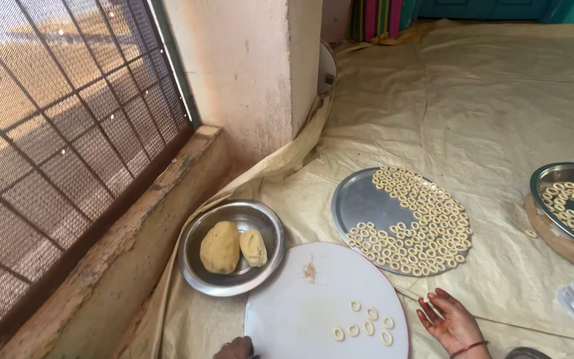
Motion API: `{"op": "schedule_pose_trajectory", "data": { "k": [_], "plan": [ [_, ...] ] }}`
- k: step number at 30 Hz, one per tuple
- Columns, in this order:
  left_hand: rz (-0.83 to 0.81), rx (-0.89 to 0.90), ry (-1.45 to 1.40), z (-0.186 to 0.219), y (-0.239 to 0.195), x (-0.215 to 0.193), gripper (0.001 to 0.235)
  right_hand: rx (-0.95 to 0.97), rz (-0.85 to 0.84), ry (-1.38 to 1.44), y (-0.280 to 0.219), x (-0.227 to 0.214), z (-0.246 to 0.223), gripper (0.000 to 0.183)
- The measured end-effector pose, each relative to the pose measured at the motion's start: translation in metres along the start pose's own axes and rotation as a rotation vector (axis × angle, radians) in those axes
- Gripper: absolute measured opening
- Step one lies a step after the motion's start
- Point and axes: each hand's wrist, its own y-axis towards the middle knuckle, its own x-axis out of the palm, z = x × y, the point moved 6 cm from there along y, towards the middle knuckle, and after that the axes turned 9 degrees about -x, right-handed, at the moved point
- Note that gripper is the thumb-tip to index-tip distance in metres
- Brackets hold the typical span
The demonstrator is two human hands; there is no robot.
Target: The person rolls small pieces of dough into thin ropes and forms them into ring shapes, placing the finished rings onto a metal tray. The person also rolls a larger piece of dough into a long rope on a white board.
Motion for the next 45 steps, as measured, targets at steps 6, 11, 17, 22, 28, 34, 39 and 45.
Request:
{"op": "schedule_pose_trajectory", "data": {
  "k": [6, 11, 17, 22, 28, 34, 39, 45],
  "plan": [
    [0.49, 0.313, 0.066, 0.036, 0.003, 0.004, 0.058, 0.035, -0.036, -0.048, 0.0, -0.004, 0.014, 0.035],
    [0.744, 0.489, 0.086, 0.076, 0.005, 0.001, 0.068, 0.052, 0.064, -0.142, 0.012, -0.009, 0.018, 0.042],
    [0.79, 0.517, 0.057, 0.081, 0.019, 0.013, 0.063, -0.095, -0.003, -0.427, 0.083, 0.003, -0.002, 0.053],
    [0.964, 0.628, 0.037, 0.072, 0.028, 0.024, 0.059, -0.301, -0.055, -0.797, 0.174, 0.03, -0.024, 0.042],
    [0.935, 0.527, 0.082, 0.063, 0.037, 0.035, 0.066, -0.536, -0.195, -0.967, 0.261, 0.099, -0.024, 0.043],
    [0.964, 0.541, 0.121, 0.066, 0.03, 0.033, 0.063, -0.666, -0.203, -1.409, 0.256, 0.168, -0.021, 0.045],
    [0.878, 0.499, 0.112, 0.066, 0.024, 0.033, 0.064, -0.827, -0.301, -1.784, 0.223, 0.205, -0.02, 0.043],
    [0.557, 0.324, 0.225, 0.077, 0.022, 0.025, 0.069, -0.644, -0.335, -1.588, 0.216, 0.193, -0.02, 0.038]
  ]
}}
